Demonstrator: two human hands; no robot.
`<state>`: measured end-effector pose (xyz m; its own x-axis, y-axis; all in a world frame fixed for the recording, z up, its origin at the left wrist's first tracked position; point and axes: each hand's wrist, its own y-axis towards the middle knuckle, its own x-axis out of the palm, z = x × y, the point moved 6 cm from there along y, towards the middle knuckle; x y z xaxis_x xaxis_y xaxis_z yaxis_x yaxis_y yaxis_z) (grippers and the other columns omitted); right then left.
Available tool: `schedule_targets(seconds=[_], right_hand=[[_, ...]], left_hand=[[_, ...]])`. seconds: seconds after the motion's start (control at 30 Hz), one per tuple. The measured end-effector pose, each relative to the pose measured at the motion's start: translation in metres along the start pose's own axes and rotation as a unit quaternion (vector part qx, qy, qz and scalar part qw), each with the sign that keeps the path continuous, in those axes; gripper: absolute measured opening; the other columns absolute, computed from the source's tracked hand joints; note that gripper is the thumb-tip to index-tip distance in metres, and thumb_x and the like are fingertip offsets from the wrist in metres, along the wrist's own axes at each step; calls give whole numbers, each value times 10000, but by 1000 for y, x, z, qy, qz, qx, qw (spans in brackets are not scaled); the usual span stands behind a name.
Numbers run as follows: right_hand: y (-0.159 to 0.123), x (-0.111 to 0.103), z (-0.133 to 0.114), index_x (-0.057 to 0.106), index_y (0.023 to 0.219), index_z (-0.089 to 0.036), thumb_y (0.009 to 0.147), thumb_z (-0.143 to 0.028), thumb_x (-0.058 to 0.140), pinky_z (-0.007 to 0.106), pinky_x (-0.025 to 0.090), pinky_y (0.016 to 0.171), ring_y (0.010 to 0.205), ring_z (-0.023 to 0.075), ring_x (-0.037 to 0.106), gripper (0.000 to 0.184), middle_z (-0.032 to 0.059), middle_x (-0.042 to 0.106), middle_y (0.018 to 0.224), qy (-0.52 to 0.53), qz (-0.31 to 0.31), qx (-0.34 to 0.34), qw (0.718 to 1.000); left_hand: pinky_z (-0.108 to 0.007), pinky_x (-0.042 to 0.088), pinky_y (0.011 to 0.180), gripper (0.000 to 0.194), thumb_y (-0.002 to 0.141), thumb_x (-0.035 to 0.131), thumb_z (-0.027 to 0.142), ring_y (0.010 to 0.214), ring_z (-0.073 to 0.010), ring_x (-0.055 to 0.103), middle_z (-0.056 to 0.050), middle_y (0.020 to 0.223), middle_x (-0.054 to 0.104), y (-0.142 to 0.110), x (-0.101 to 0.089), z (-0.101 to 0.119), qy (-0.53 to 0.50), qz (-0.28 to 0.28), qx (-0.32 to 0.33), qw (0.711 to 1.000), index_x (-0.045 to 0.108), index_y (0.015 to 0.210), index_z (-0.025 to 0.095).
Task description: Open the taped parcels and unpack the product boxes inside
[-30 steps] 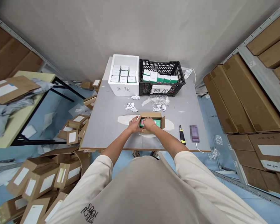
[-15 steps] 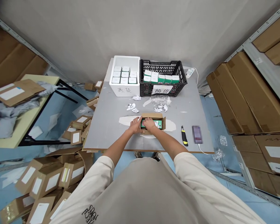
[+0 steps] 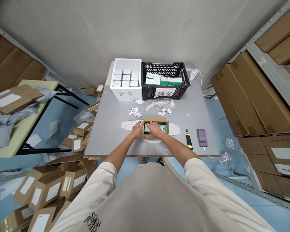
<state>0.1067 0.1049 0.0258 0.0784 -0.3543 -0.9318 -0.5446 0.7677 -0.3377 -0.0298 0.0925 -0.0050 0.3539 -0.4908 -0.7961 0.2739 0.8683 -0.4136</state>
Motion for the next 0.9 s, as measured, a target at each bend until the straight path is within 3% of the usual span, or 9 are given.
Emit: schedule_targets(seconds=[0.13,0.37,0.5,0.73,0.9], right_hand=[[-16,-17,8,536,1261,-168,831,-309,668,416,342,999,1150,335,552,471,163,633,1235,26,55,-9,998],[-36,-51,25,530,1129,-200,732,-322,679,406,296,975,1101,337,543,441,136,661,1143,74,125,-1,989],[-43,-64,45,496,1088,-209,747,-382,664,409,289,1002,1046,307,570,418,94,660,1059,136,185,38,973],[-56,-72,72,427,1048,-242,753,-436,660,385,382,950,913,242,575,423,33,627,983,265,261,110,921],[-68,-94,94,374,999,-267,740,-442,705,330,465,838,896,203,548,456,19,564,1014,357,373,113,849]], left_hand=[[-500,271,1211,1347,587,881,639,1547,-397,241,-140,1681,218,0,1,-2,-15,9,-4,1000,92,1644,370],[-502,298,1196,1390,565,905,572,1554,-395,228,-147,1692,192,0,0,0,-16,-7,-13,1000,56,1645,364],[-494,310,1194,1404,569,898,589,1545,-390,248,-139,1682,219,-1,1,-1,-13,-1,-14,1000,33,1651,362],[-485,339,1169,1382,584,886,618,1530,-390,286,-146,1678,222,-2,2,2,-1,-8,-27,1000,45,1650,365],[-486,333,1168,1364,603,878,580,1545,-382,262,-150,1687,216,-3,1,7,11,-15,-39,999,25,1647,369]])
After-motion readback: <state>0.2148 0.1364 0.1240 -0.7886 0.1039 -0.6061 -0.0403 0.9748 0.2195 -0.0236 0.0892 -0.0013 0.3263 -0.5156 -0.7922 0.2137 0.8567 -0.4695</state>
